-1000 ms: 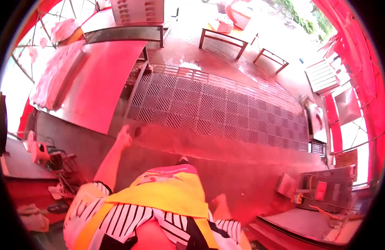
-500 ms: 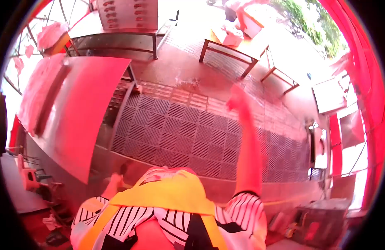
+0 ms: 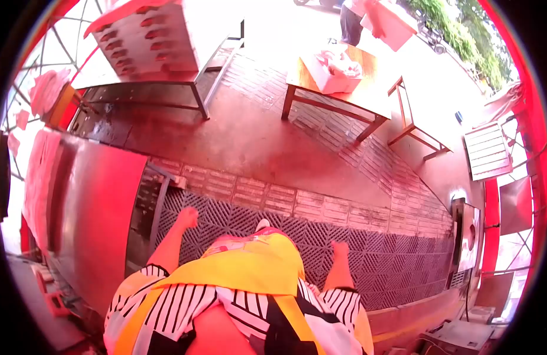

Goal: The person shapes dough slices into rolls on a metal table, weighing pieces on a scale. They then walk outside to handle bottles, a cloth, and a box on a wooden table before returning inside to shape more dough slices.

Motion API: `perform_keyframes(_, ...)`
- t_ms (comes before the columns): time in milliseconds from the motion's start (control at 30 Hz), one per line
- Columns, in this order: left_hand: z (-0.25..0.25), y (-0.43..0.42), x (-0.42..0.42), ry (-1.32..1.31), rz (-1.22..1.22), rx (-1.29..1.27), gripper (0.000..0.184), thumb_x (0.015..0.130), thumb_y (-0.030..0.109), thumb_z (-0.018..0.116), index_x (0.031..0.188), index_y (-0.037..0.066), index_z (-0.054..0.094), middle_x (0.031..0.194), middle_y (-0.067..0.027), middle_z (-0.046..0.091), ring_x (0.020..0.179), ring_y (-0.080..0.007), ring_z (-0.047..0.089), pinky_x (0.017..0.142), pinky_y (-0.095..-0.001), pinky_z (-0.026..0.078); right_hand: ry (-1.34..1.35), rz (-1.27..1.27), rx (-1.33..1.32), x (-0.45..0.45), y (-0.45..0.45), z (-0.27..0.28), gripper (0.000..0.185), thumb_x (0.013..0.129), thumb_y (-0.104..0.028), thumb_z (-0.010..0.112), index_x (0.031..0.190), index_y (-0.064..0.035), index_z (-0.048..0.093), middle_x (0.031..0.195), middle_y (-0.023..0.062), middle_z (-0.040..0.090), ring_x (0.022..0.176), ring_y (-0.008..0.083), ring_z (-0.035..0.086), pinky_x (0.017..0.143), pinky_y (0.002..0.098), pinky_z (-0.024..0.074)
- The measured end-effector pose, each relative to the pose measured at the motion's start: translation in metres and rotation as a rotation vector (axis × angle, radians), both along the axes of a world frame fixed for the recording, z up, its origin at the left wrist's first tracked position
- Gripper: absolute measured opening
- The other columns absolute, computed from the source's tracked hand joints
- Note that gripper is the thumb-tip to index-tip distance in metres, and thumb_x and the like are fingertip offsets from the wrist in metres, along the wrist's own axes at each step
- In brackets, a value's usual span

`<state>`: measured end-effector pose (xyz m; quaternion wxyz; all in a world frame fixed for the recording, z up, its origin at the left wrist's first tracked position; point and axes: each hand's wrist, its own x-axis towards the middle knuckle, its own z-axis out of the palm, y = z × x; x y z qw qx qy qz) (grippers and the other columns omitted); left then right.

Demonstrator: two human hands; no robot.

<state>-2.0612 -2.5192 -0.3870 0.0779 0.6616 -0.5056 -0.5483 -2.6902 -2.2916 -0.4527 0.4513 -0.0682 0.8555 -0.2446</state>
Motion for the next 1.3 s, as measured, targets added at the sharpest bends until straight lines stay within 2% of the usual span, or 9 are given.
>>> perform_keyframes(33, -0.006, -0.014, 0.007, -0.132, -0.179, 0.014, 0.034, 0.085, 0.023, 0.060, 0.111, 0.002, 0.054, 0.069, -0.0116, 0.061, 0.051, -0.0200, 0.059, 0.050, -0.0343, 0.048, 0.008, -0.157, -0.013, 0.020, -0.082, 0.047, 0.047, 0.077, -0.019, 0.069, 0.117, -0.0035, 0.051, 0.110, 0.0165, 0.055, 0.100, 0.0260, 0.053, 0.068, 0.0475, 0.0465)
perform_keyframes(67, -0.012, -0.018, 0.016, -0.140, -0.092, 0.075, 0.033, 0.085, 0.024, 0.059, 0.111, 0.003, 0.054, 0.070, -0.0124, 0.061, 0.052, -0.0206, 0.060, 0.049, -0.0348, 0.048, 0.009, -0.141, -0.114, -0.004, -0.151, 0.033, 0.060, 0.076, -0.021, 0.070, 0.127, -0.0102, 0.041, 0.087, 0.0064, 0.053, 0.063, 0.0169, 0.046, 0.051, 0.0372, 0.0427)
perform_keyframes(267, -0.057, -0.108, 0.059, 0.022, 0.473, 0.516, 0.029, 0.088, 0.027, 0.055, 0.106, 0.005, 0.056, 0.077, -0.0185, 0.064, 0.060, -0.0314, 0.063, 0.049, -0.0425, 0.050, 0.448, 0.281, -0.673, -0.063, -0.537, 0.165, 0.077, 0.067, -0.024, 0.078, 0.131, -0.0019, 0.041, 0.122, 0.0198, 0.050, 0.105, 0.0272, 0.052, 0.084, 0.0346, 0.0443)
perform_keyframes(467, -0.073, -0.519, -0.070, -0.250, 0.209, 0.101, 0.037, 0.087, 0.034, 0.054, 0.101, -0.001, 0.056, 0.078, -0.0195, 0.063, 0.057, -0.0337, 0.061, 0.049, -0.0479, 0.047, 0.491, 0.325, -0.932, -0.152, -0.779, 0.150, 0.094, 0.062, -0.030, 0.081, 0.138, -0.0051, 0.031, 0.130, 0.0177, 0.044, 0.113, 0.0285, 0.049, 0.093, 0.0370, 0.0411)
perform_keyframes(700, 0.092, -0.912, -0.424, 0.366, -0.329, -0.245, 0.049, 0.087, 0.019, 0.059, 0.133, 0.019, 0.042, 0.096, -0.0080, 0.054, 0.071, -0.0103, 0.057, 0.057, -0.0241, 0.048, 0.587, 0.234, -0.518, -0.250, -0.923, 0.093, 0.101, 0.056, -0.027, 0.084, 0.137, -0.0018, 0.029, 0.122, 0.0208, 0.050, 0.116, 0.0335, 0.046, 0.095, 0.0396, 0.0405)
perform_keyframes(900, 0.042, -0.955, -0.550, 0.358, -0.912, -0.592, 0.069, 0.079, 0.016, 0.066, 0.139, 0.021, 0.033, 0.119, -0.0176, 0.046, 0.095, -0.0288, 0.056, 0.081, -0.0382, 0.049, 0.637, 0.397, 0.244, -0.243, -1.027, 0.131, 0.108, 0.049, -0.036, 0.086, 0.138, -0.0133, 0.030, 0.148, 0.0188, 0.005, 0.132, 0.0417, 0.021, 0.105, 0.0451, 0.0306)
perform_keyframes(1067, 0.054, -0.980, -0.635, 0.291, -1.161, -0.719, 0.071, 0.074, 0.015, 0.068, 0.137, 0.024, 0.036, 0.124, -0.0178, 0.045, 0.108, -0.0360, 0.049, 0.091, -0.0425, 0.042, 0.644, 0.254, 0.052, -0.303, -1.029, 0.045, 0.039, 0.072, -0.001, 0.054, 0.111, -0.0021, 0.056, 0.136, 0.0249, 0.032, 0.125, 0.0405, 0.031, 0.104, 0.0421, 0.0295)
perform_keyframes(1167, 0.036, -1.016, -0.692, 0.250, -1.365, -0.876, 0.065, 0.076, 0.019, 0.067, 0.135, 0.024, 0.039, 0.128, -0.0176, 0.043, 0.111, -0.0330, 0.046, 0.091, -0.0435, 0.042, 0.475, -0.308, -0.537, -0.337, -1.013, 0.043, 0.043, 0.065, 0.004, 0.061, 0.109, 0.0013, 0.058, 0.111, 0.0160, 0.055, 0.106, 0.0285, 0.051, 0.091, 0.0374, 0.0416)
perform_keyframes(1300, 0.000, -1.043, -0.743, -0.003, -1.642, -0.600, 0.051, 0.081, 0.026, 0.059, 0.130, 0.023, 0.045, 0.108, -0.0139, 0.058, 0.099, -0.0312, 0.056, 0.086, -0.0433, 0.043, 0.094, -0.633, -0.992, -0.320, -0.985, 0.209, 0.045, 0.068, 0.003, 0.055, 0.113, 0.0050, 0.055, 0.101, 0.0120, 0.061, 0.088, 0.0221, 0.060, 0.081, 0.0333, 0.0495)
